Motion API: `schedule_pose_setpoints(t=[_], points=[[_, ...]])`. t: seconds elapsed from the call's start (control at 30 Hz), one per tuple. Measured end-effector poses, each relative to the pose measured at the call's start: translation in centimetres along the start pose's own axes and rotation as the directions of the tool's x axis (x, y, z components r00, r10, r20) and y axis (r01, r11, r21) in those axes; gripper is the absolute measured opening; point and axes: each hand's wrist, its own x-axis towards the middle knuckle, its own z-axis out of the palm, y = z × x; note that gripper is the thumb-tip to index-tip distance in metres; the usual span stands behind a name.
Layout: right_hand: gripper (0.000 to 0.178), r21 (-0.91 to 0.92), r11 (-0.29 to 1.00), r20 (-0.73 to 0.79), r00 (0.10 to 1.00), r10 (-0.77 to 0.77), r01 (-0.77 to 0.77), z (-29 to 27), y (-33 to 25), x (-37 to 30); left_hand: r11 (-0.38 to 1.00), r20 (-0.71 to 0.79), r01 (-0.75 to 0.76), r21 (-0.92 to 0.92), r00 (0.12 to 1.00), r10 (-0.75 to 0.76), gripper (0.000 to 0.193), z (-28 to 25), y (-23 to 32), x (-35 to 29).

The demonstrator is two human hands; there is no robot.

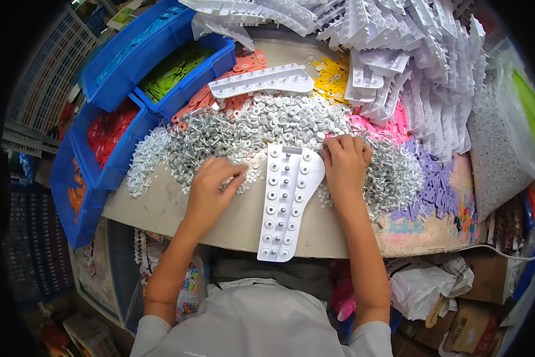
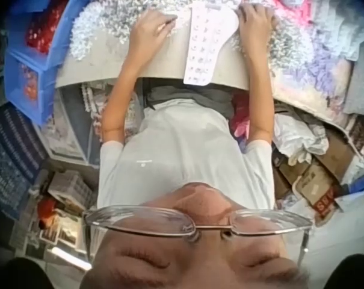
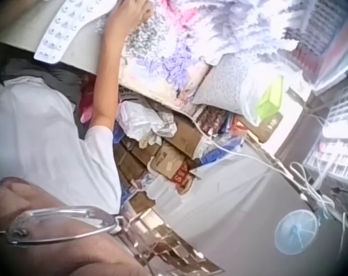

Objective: Assemble a toy component by sticking colored buttons onto a white plastic frame.

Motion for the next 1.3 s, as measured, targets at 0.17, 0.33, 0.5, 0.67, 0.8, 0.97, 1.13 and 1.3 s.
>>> schedule_pose_setpoints(t=[0.17,0.33,0.5,0.67,0.8,0.97,1.13,1.3], points=[[0.015,-0.072,0.997,0.023,0.999,-0.022,0.023,-0.1,-0.1,0.0,0.991,0.080,0.060,-0.119,0.996,-0.050,0.011,-0.7,2.0,-3.1],[0.015,-0.069,0.997,0.061,0.998,-0.029,0.033,-0.4,0.1,0.3,0.931,0.140,0.218,-0.293,0.973,-0.184,0.009,-0.8,3.2,-5.7],[0.015,0.015,1.000,0.118,0.993,0.017,-0.019,-1.3,0.1,0.7,0.862,0.182,0.293,-0.413,0.954,-0.238,0.009,-0.9,4.6,-7.6],[0.015,0.064,0.997,-0.031,0.999,0.037,-0.035,-2.2,0.8,0.2,0.912,0.191,0.157,-0.379,0.977,-0.089,0.009,-0.4,5.2,-8.8],[0.015,0.091,0.996,-0.126,0.992,0.007,0.005,-2.1,1.1,-0.5,0.918,0.209,0.146,-0.370,0.975,-0.071,0.010,0.2,5.5,-10.2],[0.008,0.497,0.837,-0.030,0.959,0.280,-0.229,-4.1,-1.8,-3.9,0.920,0.205,0.129,-0.370,0.977,-0.054,0.010,0.9,5.5,-10.9],[0.009,0.690,0.621,0.348,0.923,0.164,-0.371,-8.4,-5.8,-10.0,0.936,0.172,0.114,-0.332,0.983,-0.059,0.007,2.0,5.6,-11.3],[0.008,0.695,0.535,0.482,0.863,0.149,-0.481,-8.8,-8.6,-13.3,0.892,0.139,0.230,-0.389,0.972,-0.190,0.005,2.9,6.0,-11.5]])
